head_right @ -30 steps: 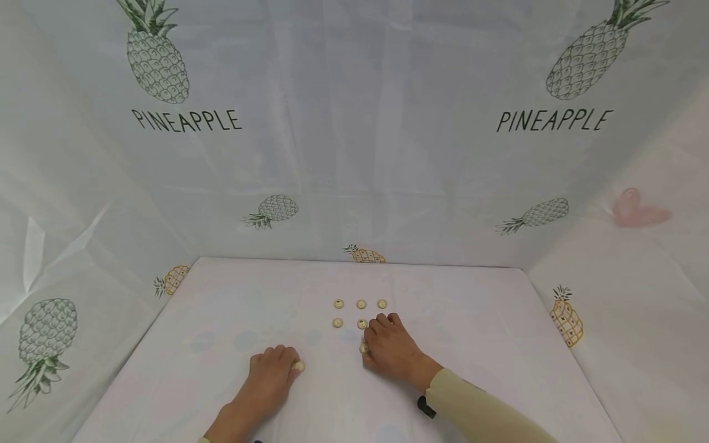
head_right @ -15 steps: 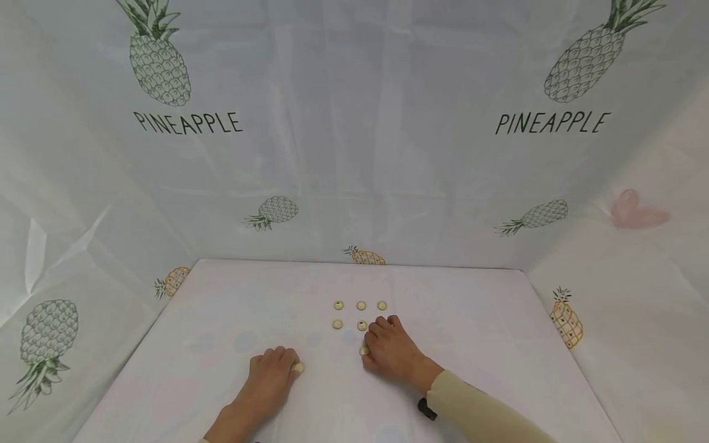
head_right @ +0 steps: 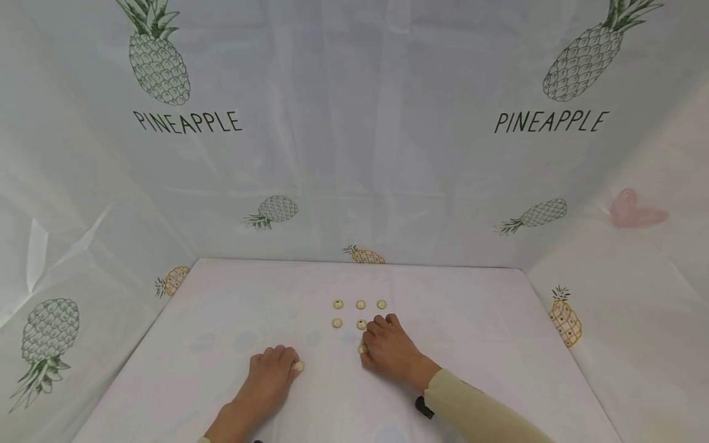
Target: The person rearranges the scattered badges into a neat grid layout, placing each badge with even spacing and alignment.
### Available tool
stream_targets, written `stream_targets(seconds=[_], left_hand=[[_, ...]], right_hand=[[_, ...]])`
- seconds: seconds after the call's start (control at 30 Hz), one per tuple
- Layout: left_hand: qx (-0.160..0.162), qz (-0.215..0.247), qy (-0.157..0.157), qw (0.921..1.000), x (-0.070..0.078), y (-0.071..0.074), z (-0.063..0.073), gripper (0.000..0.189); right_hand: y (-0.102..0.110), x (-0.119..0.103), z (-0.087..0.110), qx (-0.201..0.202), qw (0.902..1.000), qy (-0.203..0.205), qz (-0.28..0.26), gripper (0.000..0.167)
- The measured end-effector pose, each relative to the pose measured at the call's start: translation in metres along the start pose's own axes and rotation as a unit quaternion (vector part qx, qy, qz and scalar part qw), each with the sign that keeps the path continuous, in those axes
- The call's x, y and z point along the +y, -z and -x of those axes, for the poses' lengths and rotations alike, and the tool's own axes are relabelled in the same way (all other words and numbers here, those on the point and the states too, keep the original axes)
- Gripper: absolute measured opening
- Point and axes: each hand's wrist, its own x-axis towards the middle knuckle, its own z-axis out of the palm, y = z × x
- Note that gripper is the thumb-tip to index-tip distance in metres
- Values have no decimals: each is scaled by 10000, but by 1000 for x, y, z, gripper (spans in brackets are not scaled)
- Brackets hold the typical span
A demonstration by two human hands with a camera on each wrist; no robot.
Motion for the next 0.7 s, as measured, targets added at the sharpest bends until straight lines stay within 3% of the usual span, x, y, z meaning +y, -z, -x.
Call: stream_targets(seconds=[0.3,0.53,0.7], left_hand=[[19,9,36,10000,1,0,0,26],[91,-172,-264,9995,-1,1,-4,24],[42,-569,-564,9968,-5,4,-7,26]], right_hand=[[1,1,0,19,10000,67,61,21],[2,1,0,-21,9999,76,105,21],[2,0,-1,-100,9998,92,145,22]])
